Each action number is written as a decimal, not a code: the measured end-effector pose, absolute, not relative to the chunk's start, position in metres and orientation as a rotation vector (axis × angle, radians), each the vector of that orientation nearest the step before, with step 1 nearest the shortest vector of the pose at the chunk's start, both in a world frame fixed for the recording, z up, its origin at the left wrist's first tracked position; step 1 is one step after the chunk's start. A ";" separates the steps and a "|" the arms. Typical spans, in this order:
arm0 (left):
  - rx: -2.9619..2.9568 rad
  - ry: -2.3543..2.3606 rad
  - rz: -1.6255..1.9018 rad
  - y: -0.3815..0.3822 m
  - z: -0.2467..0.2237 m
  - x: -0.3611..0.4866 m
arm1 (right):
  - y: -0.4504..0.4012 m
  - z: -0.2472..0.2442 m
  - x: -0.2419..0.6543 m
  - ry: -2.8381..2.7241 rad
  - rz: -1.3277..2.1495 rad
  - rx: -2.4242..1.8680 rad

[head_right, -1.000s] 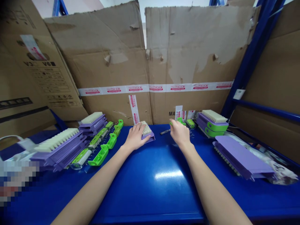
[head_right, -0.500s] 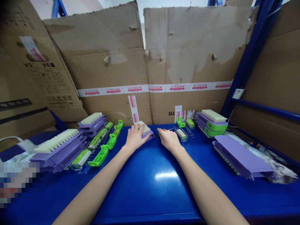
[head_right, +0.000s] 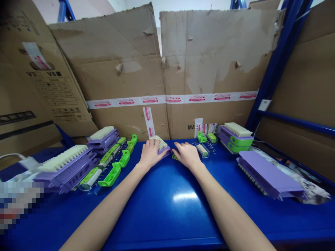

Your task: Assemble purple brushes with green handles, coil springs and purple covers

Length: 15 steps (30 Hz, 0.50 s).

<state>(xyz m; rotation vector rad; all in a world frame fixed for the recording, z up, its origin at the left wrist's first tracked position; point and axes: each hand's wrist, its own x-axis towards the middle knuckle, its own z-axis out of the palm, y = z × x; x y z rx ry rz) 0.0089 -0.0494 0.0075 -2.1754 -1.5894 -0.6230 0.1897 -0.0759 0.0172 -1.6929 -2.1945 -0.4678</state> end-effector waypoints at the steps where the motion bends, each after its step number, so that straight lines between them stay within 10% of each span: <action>1: -2.181 -1.589 -0.626 -0.049 0.008 0.009 | -0.075 0.020 0.194 -2.100 -0.502 -1.714; 15: -2.182 -1.593 -0.589 -0.050 0.010 0.008 | -0.061 0.012 0.287 -1.256 -0.134 -2.281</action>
